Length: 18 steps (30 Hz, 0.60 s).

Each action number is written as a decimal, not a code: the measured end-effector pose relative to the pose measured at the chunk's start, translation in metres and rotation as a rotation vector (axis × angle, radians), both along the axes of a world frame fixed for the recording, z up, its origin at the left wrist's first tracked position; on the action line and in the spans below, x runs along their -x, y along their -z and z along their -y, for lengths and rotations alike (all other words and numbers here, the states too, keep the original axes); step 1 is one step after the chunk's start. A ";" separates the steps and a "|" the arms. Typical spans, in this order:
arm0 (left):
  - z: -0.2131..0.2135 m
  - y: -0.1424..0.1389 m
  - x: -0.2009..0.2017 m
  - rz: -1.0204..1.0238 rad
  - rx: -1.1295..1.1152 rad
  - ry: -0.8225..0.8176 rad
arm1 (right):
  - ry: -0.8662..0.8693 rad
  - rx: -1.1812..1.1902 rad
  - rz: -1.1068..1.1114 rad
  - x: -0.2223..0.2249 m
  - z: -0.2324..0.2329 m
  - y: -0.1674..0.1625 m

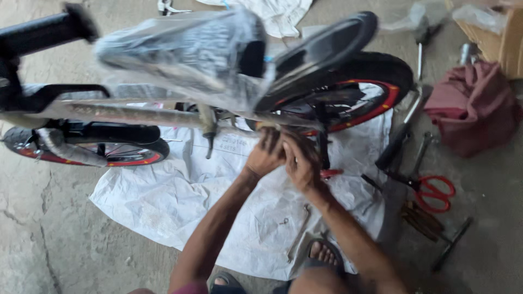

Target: The person wraps clear plastic film around the front fork and rear frame of a bicycle. They use scissors to cut the film and tape to secure it in place.

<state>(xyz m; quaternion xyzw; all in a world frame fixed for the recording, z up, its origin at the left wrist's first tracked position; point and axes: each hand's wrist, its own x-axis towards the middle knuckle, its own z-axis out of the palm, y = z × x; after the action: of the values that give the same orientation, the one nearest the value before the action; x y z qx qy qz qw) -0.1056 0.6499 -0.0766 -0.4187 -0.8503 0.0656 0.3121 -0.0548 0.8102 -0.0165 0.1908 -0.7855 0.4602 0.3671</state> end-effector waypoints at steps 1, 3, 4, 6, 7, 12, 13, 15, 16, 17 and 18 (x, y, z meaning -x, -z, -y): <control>-0.001 0.009 -0.003 0.050 0.026 0.010 | -0.020 -0.155 0.005 0.007 -0.001 -0.014; -0.004 0.022 -0.001 0.133 0.071 0.019 | -0.064 -0.472 -0.011 0.026 0.004 -0.036; -0.007 0.026 -0.001 0.168 -0.017 0.054 | 0.016 -0.640 -0.021 0.033 0.014 -0.041; -0.013 0.031 -0.003 0.247 -0.190 0.119 | 0.172 -0.967 -0.039 0.043 0.036 -0.046; -0.014 0.035 -0.002 0.200 -0.150 0.187 | 0.179 -1.019 -0.006 0.050 0.045 -0.047; -0.002 0.027 -0.030 0.104 0.180 0.095 | 0.013 -1.088 0.235 0.061 0.045 -0.052; 0.004 0.021 -0.035 0.157 -0.010 0.111 | 0.048 -0.940 0.330 0.059 0.038 -0.054; 0.010 0.010 -0.050 0.297 -0.404 0.148 | 0.104 -0.646 0.534 0.041 0.018 -0.055; 0.003 0.005 -0.058 0.517 -0.746 0.064 | 0.040 -0.389 0.503 0.028 0.011 -0.052; -0.004 0.000 -0.065 0.739 -1.074 -0.028 | -0.020 -0.122 0.465 0.011 0.006 -0.048; -0.009 -0.005 -0.064 0.950 -1.393 -0.122 | -0.080 0.149 0.405 0.000 0.003 -0.042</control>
<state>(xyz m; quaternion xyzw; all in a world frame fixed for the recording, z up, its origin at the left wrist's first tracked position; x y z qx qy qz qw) -0.0413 0.6585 -0.0715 -0.0672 -0.7586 -0.6397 0.1043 -0.0551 0.8073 0.0257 0.0979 -0.7988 0.5602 0.1964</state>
